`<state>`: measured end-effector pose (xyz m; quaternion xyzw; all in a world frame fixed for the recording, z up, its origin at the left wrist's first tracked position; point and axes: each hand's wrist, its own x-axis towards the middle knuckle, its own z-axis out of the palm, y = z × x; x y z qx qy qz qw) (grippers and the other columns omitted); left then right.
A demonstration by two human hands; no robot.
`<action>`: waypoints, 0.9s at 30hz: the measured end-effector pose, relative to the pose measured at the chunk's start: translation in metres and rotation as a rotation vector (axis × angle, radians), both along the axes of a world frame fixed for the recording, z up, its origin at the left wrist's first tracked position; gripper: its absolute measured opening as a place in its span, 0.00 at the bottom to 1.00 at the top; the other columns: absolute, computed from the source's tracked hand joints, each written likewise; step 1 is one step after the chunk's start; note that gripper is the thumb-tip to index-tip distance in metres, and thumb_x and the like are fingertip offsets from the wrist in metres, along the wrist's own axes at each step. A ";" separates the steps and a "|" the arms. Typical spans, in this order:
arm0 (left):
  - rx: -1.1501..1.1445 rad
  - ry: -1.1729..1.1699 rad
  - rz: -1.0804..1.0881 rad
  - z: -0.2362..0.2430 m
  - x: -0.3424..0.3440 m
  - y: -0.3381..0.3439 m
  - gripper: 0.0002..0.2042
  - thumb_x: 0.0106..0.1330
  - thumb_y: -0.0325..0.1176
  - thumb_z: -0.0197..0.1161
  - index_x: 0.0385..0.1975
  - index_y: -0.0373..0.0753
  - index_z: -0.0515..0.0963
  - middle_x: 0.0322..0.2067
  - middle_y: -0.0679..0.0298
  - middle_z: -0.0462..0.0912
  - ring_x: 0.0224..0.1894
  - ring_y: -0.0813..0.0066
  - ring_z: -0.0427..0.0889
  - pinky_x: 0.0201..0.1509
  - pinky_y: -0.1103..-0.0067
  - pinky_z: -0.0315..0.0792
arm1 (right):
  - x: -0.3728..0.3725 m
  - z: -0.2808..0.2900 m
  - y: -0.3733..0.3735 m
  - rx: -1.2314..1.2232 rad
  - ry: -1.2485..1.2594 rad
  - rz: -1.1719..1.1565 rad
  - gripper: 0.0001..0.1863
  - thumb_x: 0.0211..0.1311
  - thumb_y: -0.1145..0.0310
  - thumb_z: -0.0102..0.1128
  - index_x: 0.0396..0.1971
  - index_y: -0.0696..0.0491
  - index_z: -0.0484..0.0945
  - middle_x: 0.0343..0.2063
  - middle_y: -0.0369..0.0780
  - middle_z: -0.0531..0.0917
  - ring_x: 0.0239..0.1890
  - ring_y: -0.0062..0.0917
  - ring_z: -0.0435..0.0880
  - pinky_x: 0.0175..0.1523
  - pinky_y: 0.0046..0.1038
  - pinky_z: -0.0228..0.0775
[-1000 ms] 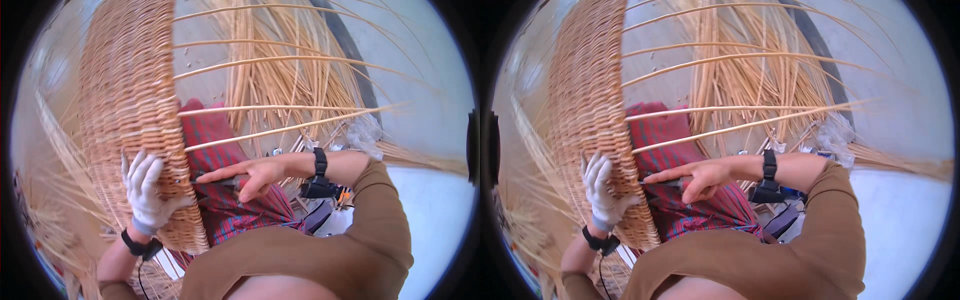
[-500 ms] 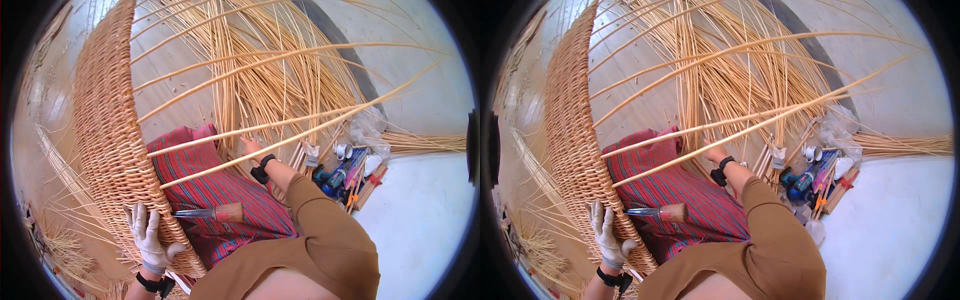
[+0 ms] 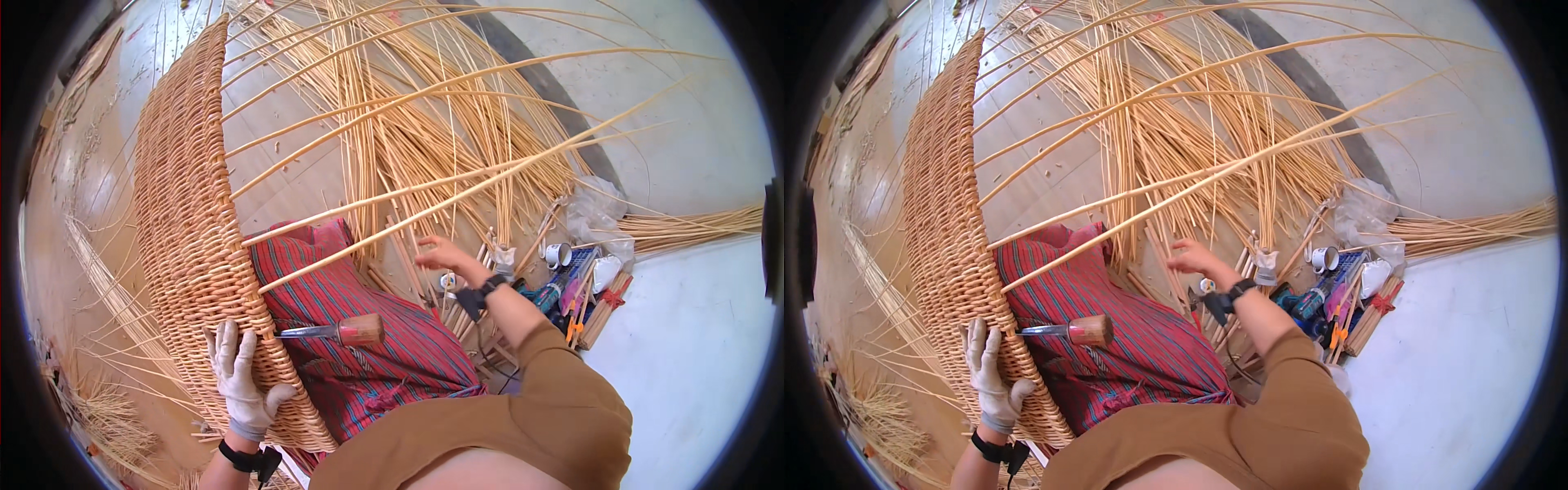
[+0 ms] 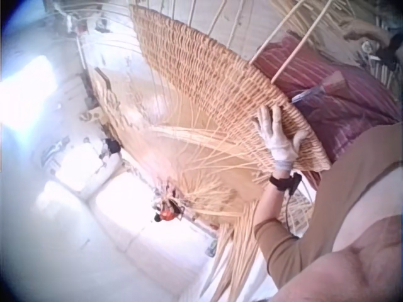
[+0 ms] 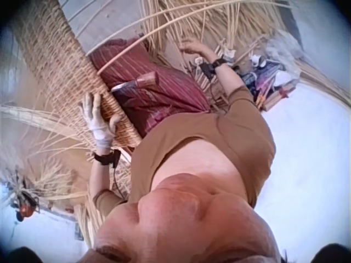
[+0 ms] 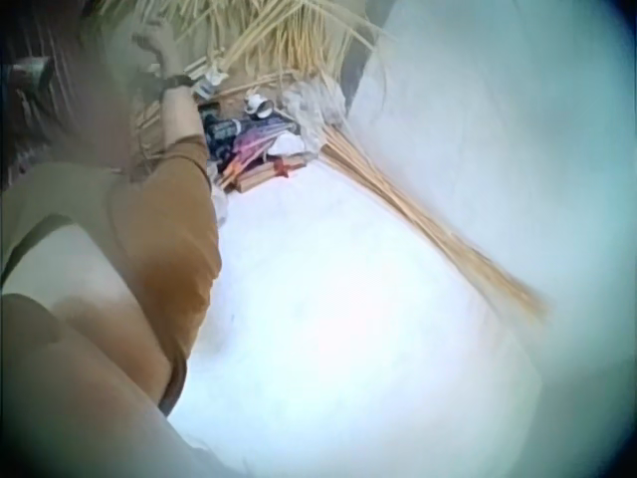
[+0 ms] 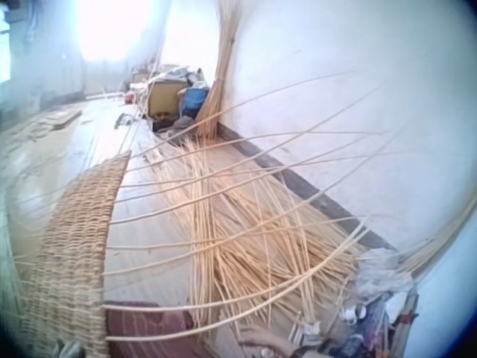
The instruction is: Weaving a large wicker basket by inserting and trimming long wooden strands.
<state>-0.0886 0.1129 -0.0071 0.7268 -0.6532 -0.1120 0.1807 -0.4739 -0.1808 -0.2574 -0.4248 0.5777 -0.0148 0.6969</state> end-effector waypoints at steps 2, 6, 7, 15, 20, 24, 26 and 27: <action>-0.021 0.018 0.008 0.003 -0.001 0.001 0.49 0.58 0.74 0.63 0.71 0.40 0.69 0.74 0.45 0.63 0.77 0.41 0.59 0.81 0.44 0.45 | 0.004 0.093 0.001 0.210 -0.287 0.172 0.21 0.64 0.69 0.74 0.54 0.54 0.78 0.33 0.35 0.86 0.36 0.19 0.86 0.40 0.20 0.76; -0.054 0.044 -0.029 0.004 -0.002 -0.010 0.49 0.55 0.69 0.70 0.69 0.37 0.72 0.72 0.44 0.67 0.76 0.41 0.62 0.80 0.46 0.47 | 0.017 0.189 0.038 -0.128 -0.669 -0.110 0.14 0.65 0.73 0.72 0.47 0.52 0.78 0.35 0.36 0.86 0.41 0.22 0.86 0.48 0.24 0.77; -0.053 0.050 -0.038 0.006 -0.002 -0.014 0.49 0.53 0.67 0.72 0.70 0.36 0.71 0.71 0.45 0.68 0.75 0.42 0.63 0.80 0.47 0.47 | 0.025 0.201 0.046 -0.291 -0.908 -0.298 0.12 0.65 0.74 0.72 0.45 0.53 0.79 0.36 0.36 0.87 0.42 0.23 0.87 0.49 0.25 0.79; -0.154 0.103 -0.010 0.002 0.004 -0.009 0.48 0.58 0.61 0.73 0.72 0.35 0.65 0.70 0.47 0.70 0.75 0.44 0.64 0.82 0.51 0.48 | 0.109 0.249 0.091 -0.832 -0.845 0.013 0.15 0.62 0.84 0.71 0.38 0.50 0.74 0.36 0.43 0.87 0.41 0.27 0.87 0.48 0.27 0.78; -0.128 0.112 0.021 0.005 0.005 -0.005 0.46 0.57 0.61 0.74 0.71 0.38 0.68 0.69 0.49 0.70 0.75 0.44 0.64 0.82 0.50 0.48 | 0.105 0.244 0.091 -0.784 -0.673 -0.013 0.14 0.63 0.85 0.70 0.38 0.51 0.74 0.36 0.43 0.87 0.39 0.24 0.85 0.46 0.24 0.76; -0.084 0.100 0.012 0.007 0.003 -0.009 0.44 0.53 0.61 0.76 0.69 0.47 0.73 0.71 0.54 0.69 0.75 0.50 0.64 0.83 0.52 0.46 | 0.126 0.257 0.101 -0.758 -0.696 0.139 0.11 0.64 0.83 0.68 0.35 0.53 0.74 0.39 0.44 0.87 0.41 0.25 0.85 0.48 0.28 0.77; -0.057 0.094 0.011 0.007 0.003 -0.008 0.43 0.52 0.61 0.76 0.70 0.50 0.74 0.71 0.55 0.69 0.76 0.50 0.63 0.83 0.51 0.45 | 0.132 0.267 0.094 -0.916 -0.558 0.421 0.04 0.70 0.74 0.62 0.41 0.56 0.82 0.43 0.44 0.88 0.42 0.26 0.85 0.50 0.31 0.77; -0.045 0.092 -0.010 0.004 0.004 -0.008 0.45 0.51 0.62 0.75 0.70 0.47 0.73 0.72 0.52 0.66 0.77 0.46 0.60 0.83 0.50 0.44 | 0.137 0.278 0.093 -0.911 -0.555 0.424 0.04 0.70 0.74 0.62 0.41 0.56 0.82 0.43 0.44 0.88 0.42 0.26 0.85 0.50 0.31 0.77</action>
